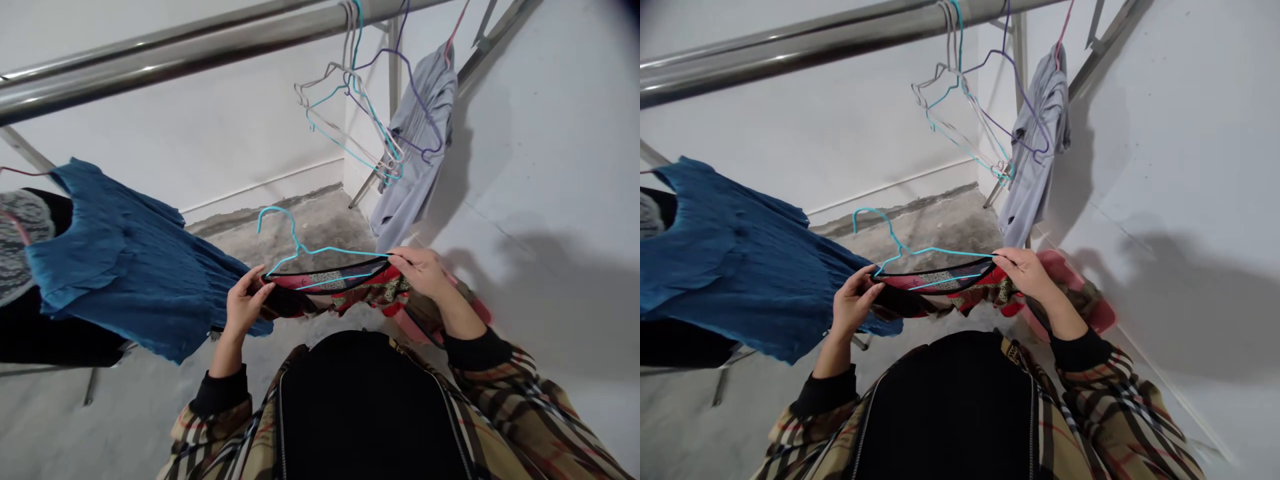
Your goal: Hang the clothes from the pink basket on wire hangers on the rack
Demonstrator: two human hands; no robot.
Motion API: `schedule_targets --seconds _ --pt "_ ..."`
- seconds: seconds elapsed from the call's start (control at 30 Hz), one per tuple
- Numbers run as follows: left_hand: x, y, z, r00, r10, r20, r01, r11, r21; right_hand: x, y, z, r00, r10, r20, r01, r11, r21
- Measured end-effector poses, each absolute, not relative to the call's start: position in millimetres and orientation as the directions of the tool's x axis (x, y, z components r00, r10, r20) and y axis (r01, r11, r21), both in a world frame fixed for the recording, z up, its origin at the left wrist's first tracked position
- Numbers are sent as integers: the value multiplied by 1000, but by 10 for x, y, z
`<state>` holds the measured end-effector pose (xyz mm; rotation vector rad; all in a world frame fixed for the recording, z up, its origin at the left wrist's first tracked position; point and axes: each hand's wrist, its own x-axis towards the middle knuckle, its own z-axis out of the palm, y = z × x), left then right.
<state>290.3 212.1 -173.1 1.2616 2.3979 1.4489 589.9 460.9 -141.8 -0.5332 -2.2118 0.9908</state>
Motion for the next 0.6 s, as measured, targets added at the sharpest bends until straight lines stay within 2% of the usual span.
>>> schedule_targets --seconds 0.07,0.27,0.47,0.6 --pt "2849 2086 -1767 -681 665 306 575 227 786 5958 4626 -1394 -665 626 407 108 620 -777" --pt "2780 2023 -1836 -832 511 217 352 182 918 6141 4718 -1423 -591 674 444 123 619 -776" --pt "2740 1955 -1766 -837 508 203 362 236 902 6231 4772 -1419 -619 636 461 154 674 -723" --pt "2610 1872 -1750 -896 386 219 335 265 904 6284 4779 -1391 -610 626 486 165 700 -695"
